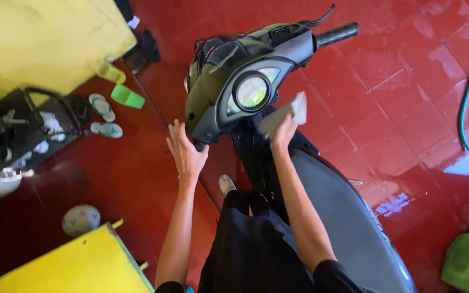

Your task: The person wipes the front dashboard and handlebars of a scooter using a white cloth. They clean the area around the speedometer and the handle grips, moving the cloth back and forth to remove dirt.

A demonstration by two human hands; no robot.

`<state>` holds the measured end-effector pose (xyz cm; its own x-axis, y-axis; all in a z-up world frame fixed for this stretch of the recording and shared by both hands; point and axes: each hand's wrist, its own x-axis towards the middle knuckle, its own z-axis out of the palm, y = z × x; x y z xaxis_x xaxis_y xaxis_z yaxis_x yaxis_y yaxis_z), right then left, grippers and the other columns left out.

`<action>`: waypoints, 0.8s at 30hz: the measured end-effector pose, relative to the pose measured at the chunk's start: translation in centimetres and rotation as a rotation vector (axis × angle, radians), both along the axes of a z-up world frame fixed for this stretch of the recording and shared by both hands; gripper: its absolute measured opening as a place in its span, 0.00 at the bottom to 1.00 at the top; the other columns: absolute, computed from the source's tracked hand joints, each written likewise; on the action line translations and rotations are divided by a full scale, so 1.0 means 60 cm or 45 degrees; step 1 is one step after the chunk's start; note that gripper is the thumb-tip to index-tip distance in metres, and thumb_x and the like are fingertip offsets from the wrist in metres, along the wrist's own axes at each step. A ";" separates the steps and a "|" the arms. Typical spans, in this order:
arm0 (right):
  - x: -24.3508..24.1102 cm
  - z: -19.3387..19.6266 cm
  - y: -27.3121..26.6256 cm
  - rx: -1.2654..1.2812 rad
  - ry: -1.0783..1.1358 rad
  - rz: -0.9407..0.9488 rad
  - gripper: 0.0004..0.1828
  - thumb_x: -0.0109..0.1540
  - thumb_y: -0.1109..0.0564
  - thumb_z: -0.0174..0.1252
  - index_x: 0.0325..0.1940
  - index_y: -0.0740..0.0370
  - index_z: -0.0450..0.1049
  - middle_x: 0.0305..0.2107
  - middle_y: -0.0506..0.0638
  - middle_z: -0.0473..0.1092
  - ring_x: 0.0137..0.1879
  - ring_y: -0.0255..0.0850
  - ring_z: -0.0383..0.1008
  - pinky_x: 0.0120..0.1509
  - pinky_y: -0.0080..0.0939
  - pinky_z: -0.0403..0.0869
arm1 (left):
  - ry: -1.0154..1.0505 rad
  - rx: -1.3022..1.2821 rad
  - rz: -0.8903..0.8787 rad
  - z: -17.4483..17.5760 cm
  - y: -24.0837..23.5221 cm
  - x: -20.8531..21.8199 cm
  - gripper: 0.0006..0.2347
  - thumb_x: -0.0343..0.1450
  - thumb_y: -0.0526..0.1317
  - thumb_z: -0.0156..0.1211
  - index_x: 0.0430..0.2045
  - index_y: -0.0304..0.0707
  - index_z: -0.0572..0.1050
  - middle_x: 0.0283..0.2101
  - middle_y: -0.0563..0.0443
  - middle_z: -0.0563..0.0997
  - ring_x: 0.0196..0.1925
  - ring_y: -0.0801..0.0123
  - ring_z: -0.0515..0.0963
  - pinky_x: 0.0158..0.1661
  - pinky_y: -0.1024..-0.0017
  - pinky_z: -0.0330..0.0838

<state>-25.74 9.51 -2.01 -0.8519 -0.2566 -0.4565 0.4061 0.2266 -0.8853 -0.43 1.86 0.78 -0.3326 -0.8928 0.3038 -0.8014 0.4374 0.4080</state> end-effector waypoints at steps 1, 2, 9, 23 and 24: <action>-0.016 -0.018 -0.007 -0.094 0.021 -0.066 0.33 0.67 0.37 0.46 0.66 0.66 0.65 0.54 0.62 0.69 0.59 0.50 0.69 0.64 0.51 0.68 | -0.027 -0.062 -0.036 0.002 0.002 -0.001 0.47 0.50 0.35 0.77 0.67 0.34 0.57 0.71 0.30 0.61 0.73 0.33 0.58 0.64 0.31 0.54; -0.031 -0.035 -0.019 -0.192 0.040 -0.130 0.32 0.67 0.40 0.43 0.65 0.67 0.61 0.48 0.58 0.68 0.50 0.44 0.70 0.55 0.44 0.72 | -0.055 -0.128 -0.070 0.005 0.002 -0.001 0.47 0.51 0.34 0.76 0.68 0.36 0.57 0.73 0.30 0.59 0.74 0.32 0.57 0.64 0.30 0.53; 0.028 0.076 -0.103 -0.001 -0.140 -0.021 0.54 0.63 0.18 0.43 0.69 0.70 0.66 0.66 0.69 0.63 0.76 0.56 0.57 0.81 0.54 0.52 | -0.161 -0.191 -0.035 -0.004 0.002 0.000 0.46 0.52 0.37 0.77 0.68 0.35 0.57 0.74 0.32 0.57 0.76 0.37 0.54 0.67 0.35 0.53; 0.037 0.051 -0.025 -0.450 0.469 0.028 0.25 0.73 0.49 0.55 0.72 0.63 0.65 0.68 0.64 0.62 0.75 0.48 0.60 0.81 0.51 0.55 | -0.046 -0.111 -0.019 -0.007 0.003 0.008 0.45 0.51 0.39 0.78 0.68 0.44 0.61 0.72 0.37 0.60 0.75 0.40 0.57 0.65 0.32 0.53; 0.045 0.070 -0.040 -0.456 0.469 0.033 0.25 0.73 0.49 0.55 0.72 0.63 0.65 0.68 0.64 0.62 0.75 0.48 0.60 0.81 0.51 0.55 | -0.045 -0.116 -0.013 -0.008 0.002 0.009 0.45 0.51 0.39 0.78 0.68 0.44 0.61 0.72 0.37 0.60 0.75 0.40 0.57 0.65 0.32 0.53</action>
